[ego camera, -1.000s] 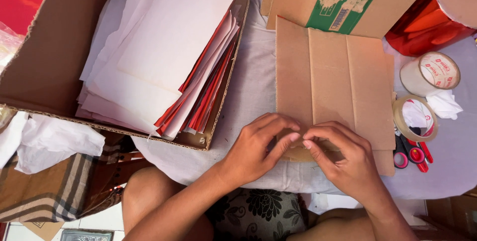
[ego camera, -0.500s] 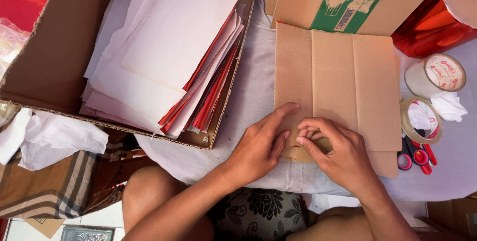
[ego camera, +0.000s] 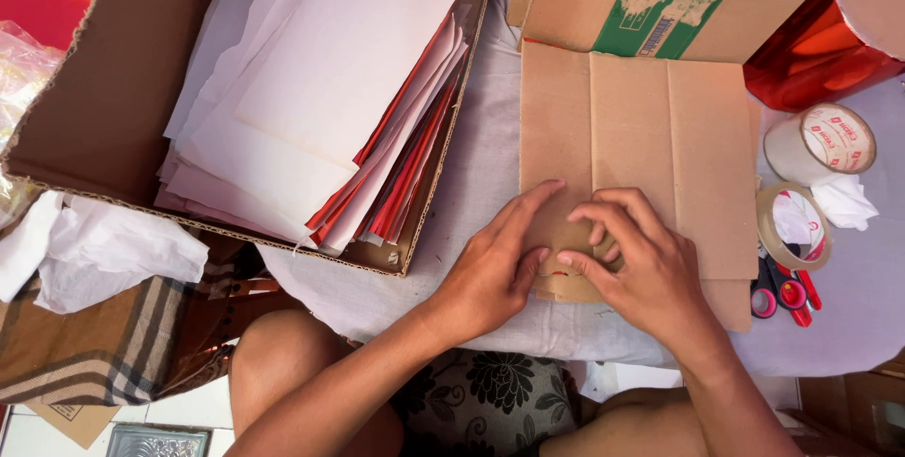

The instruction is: The person cuts a piece of tape and applies it to the edge of a red metallic sheet placed on a cardboard base. They fold the sheet over the cardboard, press the edges, and smooth the surface to secure the cover.

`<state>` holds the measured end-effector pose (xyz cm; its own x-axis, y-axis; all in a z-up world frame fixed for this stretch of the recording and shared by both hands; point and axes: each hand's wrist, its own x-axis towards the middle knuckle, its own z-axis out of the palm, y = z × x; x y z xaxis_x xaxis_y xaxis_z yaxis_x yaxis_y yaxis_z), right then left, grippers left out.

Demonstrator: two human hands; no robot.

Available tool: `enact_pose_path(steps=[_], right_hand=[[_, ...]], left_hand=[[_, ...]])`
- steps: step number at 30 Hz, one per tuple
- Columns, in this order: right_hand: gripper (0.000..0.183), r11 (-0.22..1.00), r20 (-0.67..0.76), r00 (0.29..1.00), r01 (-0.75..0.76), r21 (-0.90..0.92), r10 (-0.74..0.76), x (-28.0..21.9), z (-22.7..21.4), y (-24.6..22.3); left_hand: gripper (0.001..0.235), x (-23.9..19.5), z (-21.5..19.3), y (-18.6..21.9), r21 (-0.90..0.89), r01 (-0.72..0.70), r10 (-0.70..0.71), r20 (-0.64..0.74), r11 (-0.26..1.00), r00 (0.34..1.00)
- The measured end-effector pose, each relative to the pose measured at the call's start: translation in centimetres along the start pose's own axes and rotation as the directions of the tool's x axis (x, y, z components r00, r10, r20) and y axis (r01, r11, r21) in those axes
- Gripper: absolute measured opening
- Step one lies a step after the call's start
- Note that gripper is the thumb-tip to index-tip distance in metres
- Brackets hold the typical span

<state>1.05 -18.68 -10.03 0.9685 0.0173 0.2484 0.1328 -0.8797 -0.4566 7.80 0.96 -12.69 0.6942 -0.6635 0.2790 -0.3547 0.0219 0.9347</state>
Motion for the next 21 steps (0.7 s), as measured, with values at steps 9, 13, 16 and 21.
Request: enact_pose_path(steps=[9, 13, 16, 21], right_hand=[[0.013, 0.999, -0.085, 0.996, -0.017, 0.038, 0.020, 0.6, 1.2, 1.9], [0.011, 0.942, -0.050, 0.985, -0.144, 0.303, 0.166, -1.5, -1.2, 3.4], [0.013, 0.937, -0.061, 0.970, -0.208, 0.280, 0.234, -3.0, -3.3, 3.1], [0.013, 0.973, 0.059, 0.975, -0.219, 0.073, 0.215, -4.2, -4.4, 1.6]], left_hand=[[0.061, -0.1, 0.5, 0.0, 0.012, -0.031, 0.031, -0.018, 0.999, 0.999], [0.051, -0.3, 0.7, -0.1, 0.026, -0.021, 0.023, -0.062, 0.999, 0.998], [0.041, -0.4, 0.6, 0.0, 0.037, -0.034, 0.037, -0.082, 0.999, 0.996], [0.054, -0.5, 1.2, -0.8, 0.190, -0.114, 0.134, -0.095, 0.975, 0.986]])
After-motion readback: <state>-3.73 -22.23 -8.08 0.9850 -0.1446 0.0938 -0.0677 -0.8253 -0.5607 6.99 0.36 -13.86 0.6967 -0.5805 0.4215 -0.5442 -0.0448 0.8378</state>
